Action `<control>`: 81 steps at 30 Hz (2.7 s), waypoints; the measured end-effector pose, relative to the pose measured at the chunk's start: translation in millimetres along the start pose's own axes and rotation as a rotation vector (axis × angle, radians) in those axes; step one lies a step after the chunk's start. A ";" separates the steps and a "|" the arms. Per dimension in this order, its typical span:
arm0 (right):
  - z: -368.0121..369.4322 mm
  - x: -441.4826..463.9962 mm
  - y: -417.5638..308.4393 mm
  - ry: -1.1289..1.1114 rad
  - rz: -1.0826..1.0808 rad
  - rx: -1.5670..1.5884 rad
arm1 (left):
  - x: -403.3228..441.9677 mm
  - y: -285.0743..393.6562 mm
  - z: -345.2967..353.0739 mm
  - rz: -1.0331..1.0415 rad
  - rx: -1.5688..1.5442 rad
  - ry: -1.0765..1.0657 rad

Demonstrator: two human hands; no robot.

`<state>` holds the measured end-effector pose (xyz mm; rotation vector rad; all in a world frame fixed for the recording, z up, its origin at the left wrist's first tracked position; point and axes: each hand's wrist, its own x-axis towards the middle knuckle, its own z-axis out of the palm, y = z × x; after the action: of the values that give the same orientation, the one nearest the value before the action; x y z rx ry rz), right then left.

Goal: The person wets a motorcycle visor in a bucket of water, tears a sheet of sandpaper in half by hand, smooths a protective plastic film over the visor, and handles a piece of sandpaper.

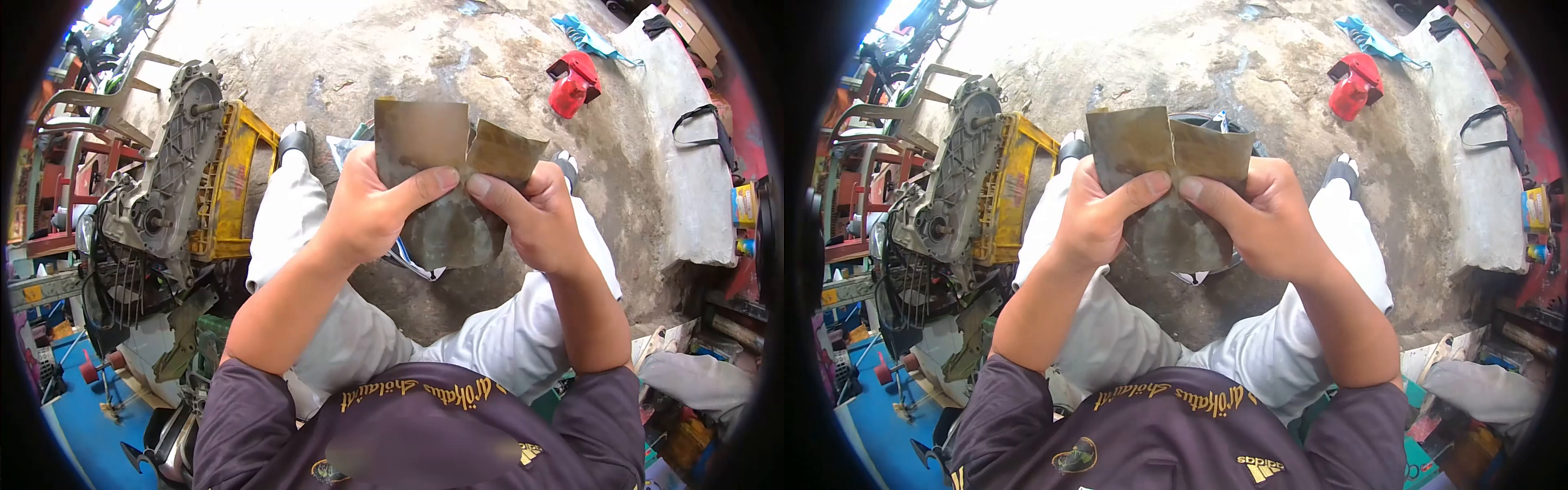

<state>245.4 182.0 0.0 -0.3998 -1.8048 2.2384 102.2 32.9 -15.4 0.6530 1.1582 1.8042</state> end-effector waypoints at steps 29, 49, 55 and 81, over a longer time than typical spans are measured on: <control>1.3 -0.6 5.7 -0.031 -0.016 -0.029 | -6.4 5.3 -0.9 0.134 0.174 -0.038; 0.1 -4.0 -5.6 -0.094 -0.098 -0.151 | -11.7 8.0 4.4 0.155 0.250 -0.040; 4.8 -3.7 -5.4 0.003 -0.086 -0.066 | -10.4 9.0 7.1 0.210 0.259 0.041; -2.7 0.0 2.7 -0.016 -0.044 -0.038 | -3.7 2.0 2.3 0.173 0.306 0.009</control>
<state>246.3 183.9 -3.2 -0.3465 -1.8486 2.1872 105.0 30.3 -12.6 0.9475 1.4366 1.7877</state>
